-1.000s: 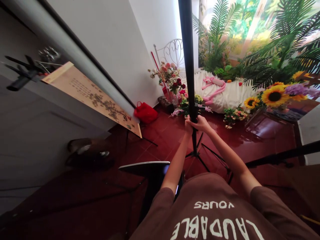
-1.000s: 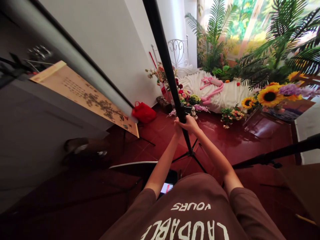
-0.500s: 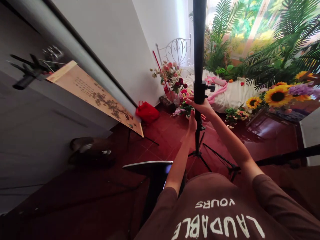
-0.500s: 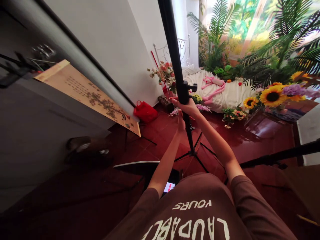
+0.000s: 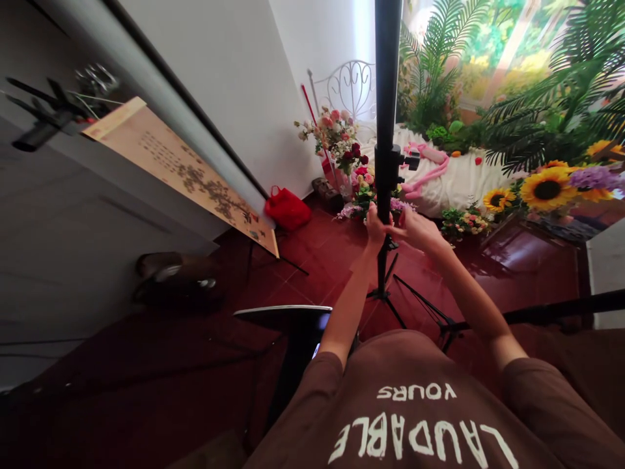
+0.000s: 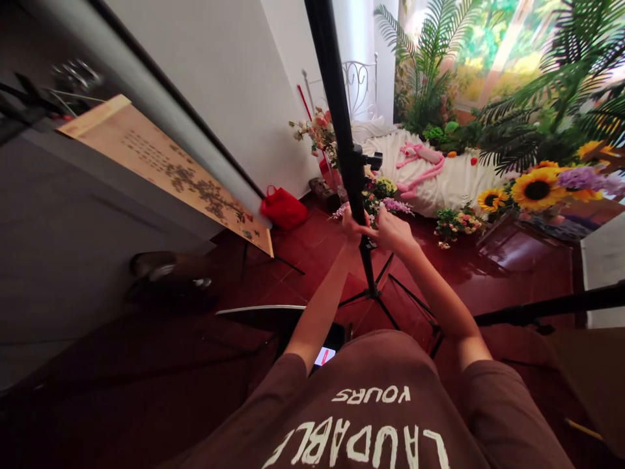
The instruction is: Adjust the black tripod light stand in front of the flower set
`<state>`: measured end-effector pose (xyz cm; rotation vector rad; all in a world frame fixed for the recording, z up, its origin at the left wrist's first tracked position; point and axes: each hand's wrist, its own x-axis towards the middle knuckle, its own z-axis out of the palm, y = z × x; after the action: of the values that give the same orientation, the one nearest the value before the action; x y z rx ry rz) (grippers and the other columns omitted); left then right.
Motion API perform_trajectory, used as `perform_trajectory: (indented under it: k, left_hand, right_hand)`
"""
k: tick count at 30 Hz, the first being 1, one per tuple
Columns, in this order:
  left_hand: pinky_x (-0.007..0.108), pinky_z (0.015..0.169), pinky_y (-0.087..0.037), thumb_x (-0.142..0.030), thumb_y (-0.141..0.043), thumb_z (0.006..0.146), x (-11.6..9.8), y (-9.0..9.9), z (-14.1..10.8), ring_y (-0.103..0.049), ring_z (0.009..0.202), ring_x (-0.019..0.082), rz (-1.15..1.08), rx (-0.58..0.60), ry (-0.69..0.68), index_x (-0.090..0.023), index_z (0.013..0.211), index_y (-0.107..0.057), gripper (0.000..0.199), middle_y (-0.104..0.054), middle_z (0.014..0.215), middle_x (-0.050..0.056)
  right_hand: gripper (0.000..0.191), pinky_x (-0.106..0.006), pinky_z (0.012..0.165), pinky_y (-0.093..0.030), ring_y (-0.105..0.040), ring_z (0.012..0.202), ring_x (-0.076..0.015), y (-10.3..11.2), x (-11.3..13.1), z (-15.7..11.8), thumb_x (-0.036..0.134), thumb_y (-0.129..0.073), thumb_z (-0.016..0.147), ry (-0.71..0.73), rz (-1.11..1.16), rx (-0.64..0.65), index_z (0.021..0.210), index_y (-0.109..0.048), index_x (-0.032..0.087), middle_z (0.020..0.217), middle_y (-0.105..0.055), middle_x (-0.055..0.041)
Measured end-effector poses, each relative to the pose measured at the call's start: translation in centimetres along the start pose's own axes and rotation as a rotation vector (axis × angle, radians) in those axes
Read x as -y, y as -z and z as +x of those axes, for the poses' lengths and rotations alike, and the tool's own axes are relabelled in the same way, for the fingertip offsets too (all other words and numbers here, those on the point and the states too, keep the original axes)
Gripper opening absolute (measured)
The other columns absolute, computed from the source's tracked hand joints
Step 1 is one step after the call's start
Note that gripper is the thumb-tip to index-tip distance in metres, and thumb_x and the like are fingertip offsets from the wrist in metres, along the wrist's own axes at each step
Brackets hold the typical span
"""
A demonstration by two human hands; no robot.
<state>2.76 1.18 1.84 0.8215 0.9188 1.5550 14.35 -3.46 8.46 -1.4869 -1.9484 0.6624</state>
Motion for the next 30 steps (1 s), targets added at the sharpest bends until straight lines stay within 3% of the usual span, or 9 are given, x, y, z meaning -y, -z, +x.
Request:
perform_trajectory:
  k: [4, 9, 12, 15, 17, 20, 26, 30]
  left_hand:
    - [0.024, 0.037, -0.027, -0.067, -0.021, 0.092, -0.3, -0.4, -0.4, -0.037, 0.032, 0.007, 0.030, 0.009, -0.039, -0.020, 0.054, -0.046, 0.065, -0.039, 0.037, -0.002]
    - [0.023, 0.035, -0.026, -0.072, -0.015, 0.090, -0.4, -0.6, -0.7, -0.034, 0.029, 0.007, 0.051, 0.031, -0.072, -0.020, 0.046, -0.042, 0.073, -0.036, 0.034, -0.001]
    - [0.023, 0.035, -0.026, -0.073, -0.015, 0.089, -0.4, -0.6, -0.7, -0.034, 0.029, 0.007, 0.045, 0.034, -0.080, -0.020, 0.045, -0.042, 0.073, -0.036, 0.034, -0.001]
    - [0.023, 0.035, -0.025, -0.071, -0.013, 0.090, -0.5, -0.6, -0.7, -0.034, 0.029, 0.007, 0.057, 0.028, -0.082, -0.021, 0.046, -0.042, 0.073, -0.036, 0.033, -0.001]
    - [0.024, 0.035, -0.025, -0.069, -0.012, 0.091, -0.5, -0.6, -0.7, -0.034, 0.029, 0.008, 0.067, 0.024, -0.080, -0.021, 0.046, -0.043, 0.073, -0.036, 0.033, -0.001]
    - [0.026, 0.036, -0.025, -0.066, -0.012, 0.093, -0.6, -0.7, -0.8, -0.034, 0.030, 0.009, 0.066, 0.013, -0.076, -0.021, 0.047, -0.043, 0.072, -0.036, 0.034, 0.000]
    - [0.026, 0.038, -0.026, -0.066, -0.020, 0.093, -0.5, -0.5, -0.6, -0.036, 0.032, 0.009, 0.047, 0.027, -0.041, -0.020, 0.052, -0.046, 0.067, -0.038, 0.037, -0.001]
    - [0.026, 0.045, -0.033, -0.061, -0.031, 0.094, 0.7, 0.0, 0.1, -0.049, 0.043, 0.011, 0.032, 0.000, 0.006, -0.020, 0.060, -0.053, 0.058, -0.048, 0.042, 0.000]
  right_hand:
    - [0.056, -0.030, 0.068, -0.046, -0.063, 0.085, -0.0264, -1.7, -2.3, -2.7, 0.070, -0.076, 0.059, -0.059, -0.099, 0.172, 0.065, -0.045, 0.024, 0.070, -0.062, -0.0063]
    - [0.050, -0.026, 0.061, -0.040, -0.059, 0.066, -0.0184, -3.9, -2.9, -3.3, 0.061, -0.068, 0.076, -0.084, 0.098, 0.169, 0.055, -0.044, 0.023, 0.055, -0.055, -0.0015]
    - [0.050, -0.023, 0.051, -0.035, -0.049, 0.048, -0.0119, -5.0, -3.1, -3.8, 0.059, -0.053, 0.087, -0.201, 0.421, 0.227, 0.056, -0.049, 0.021, 0.049, -0.051, 0.0005]
    - [0.048, -0.021, 0.040, -0.030, -0.041, 0.041, -0.0092, -6.5, -3.0, -4.4, 0.058, -0.044, 0.092, -0.444, 0.965, 0.279, 0.065, -0.053, 0.020, 0.050, -0.052, 0.0009]
    - [0.040, -0.019, 0.038, -0.029, -0.037, 0.040, -0.0083, -7.6, -2.6, -4.7, 0.049, -0.042, 0.095, -0.549, 1.339, 0.248, 0.070, -0.052, 0.020, 0.051, -0.050, 0.0027]
    - [0.031, -0.017, 0.040, -0.032, -0.032, 0.041, -0.0091, -8.9, -1.6, -4.9, 0.026, -0.035, 0.096, -0.529, 1.714, 0.107, 0.067, -0.047, 0.022, 0.050, -0.040, 0.0052]
    - [0.037, -0.020, 0.044, -0.033, -0.031, 0.045, -0.0123, -9.5, -0.1, -4.6, 0.006, -0.030, 0.087, -0.493, 1.889, -0.233, 0.057, -0.042, 0.022, 0.051, -0.037, 0.0044]
    - [0.040, -0.021, 0.045, -0.032, -0.031, 0.046, -0.0125, -9.1, 0.3, -4.8, 0.007, -0.028, 0.090, -0.513, 1.940, -0.231, 0.057, -0.046, 0.023, 0.053, -0.042, 0.0043]
